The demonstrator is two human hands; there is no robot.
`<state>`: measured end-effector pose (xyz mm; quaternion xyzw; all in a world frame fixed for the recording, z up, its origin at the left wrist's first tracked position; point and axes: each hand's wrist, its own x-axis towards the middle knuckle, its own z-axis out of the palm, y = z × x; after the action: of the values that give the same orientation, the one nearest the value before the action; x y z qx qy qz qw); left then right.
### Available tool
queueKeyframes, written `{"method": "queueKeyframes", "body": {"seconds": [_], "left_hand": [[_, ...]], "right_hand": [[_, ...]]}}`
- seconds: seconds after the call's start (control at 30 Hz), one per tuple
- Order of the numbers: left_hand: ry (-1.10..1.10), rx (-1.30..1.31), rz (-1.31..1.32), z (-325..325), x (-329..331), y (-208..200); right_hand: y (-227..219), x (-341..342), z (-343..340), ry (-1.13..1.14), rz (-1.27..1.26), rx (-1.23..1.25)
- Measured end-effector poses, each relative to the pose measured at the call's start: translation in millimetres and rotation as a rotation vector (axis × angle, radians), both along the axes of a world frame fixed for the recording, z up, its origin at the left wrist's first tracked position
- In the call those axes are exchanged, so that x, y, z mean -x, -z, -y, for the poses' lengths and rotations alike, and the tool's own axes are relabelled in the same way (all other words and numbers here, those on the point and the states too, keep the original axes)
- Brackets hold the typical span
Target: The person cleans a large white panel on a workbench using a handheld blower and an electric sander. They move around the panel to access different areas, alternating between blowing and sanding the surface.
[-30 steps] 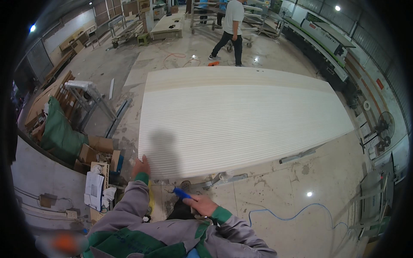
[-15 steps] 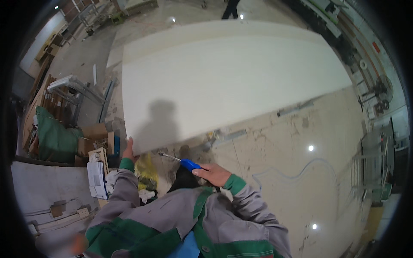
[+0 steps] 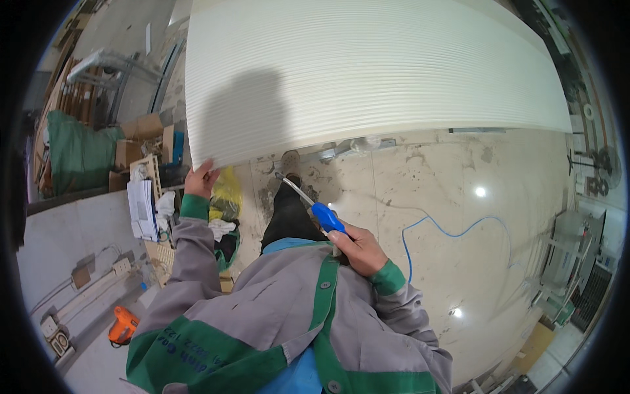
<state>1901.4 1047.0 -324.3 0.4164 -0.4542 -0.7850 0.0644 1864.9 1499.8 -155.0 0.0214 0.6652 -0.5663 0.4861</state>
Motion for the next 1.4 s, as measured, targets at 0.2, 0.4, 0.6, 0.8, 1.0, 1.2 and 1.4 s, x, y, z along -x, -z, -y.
{"method": "queueKeyframes", "body": {"seconds": [0.2,0.4,0.6,0.8,1.0,1.2,1.4], "left_hand": [[-0.019,0.021,-0.068,-6.7,5.5,-2.1],[-0.05,0.007,-0.144,-16.3,-0.7,-5.2],[0.308,0.284,0.034,0.3,2.0,-18.1],[0.287,0.976,0.054,-7.7,6.3,-33.1],[0.382,0.976,0.123,-7.9,7.8,-40.8],[0.456,0.67,0.054,15.6,-0.8,-31.0],[0.22,0.159,-0.161,30.3,-16.2,-13.1]], "right_hand": [[4.9,14.4,21.0,-0.087,-0.032,-0.057],[2.2,34.6,35.5,0.001,0.037,-0.057],[2.0,46.2,39.1,0.104,0.164,-0.115],[4.3,52.3,49.4,0.018,0.086,-0.162],[6.5,53.6,54.8,-0.086,0.066,-0.155],[10.8,48.5,48.3,-0.1,0.054,-0.12],[4.4,42.7,37.9,-0.07,-0.011,-0.121]]}}
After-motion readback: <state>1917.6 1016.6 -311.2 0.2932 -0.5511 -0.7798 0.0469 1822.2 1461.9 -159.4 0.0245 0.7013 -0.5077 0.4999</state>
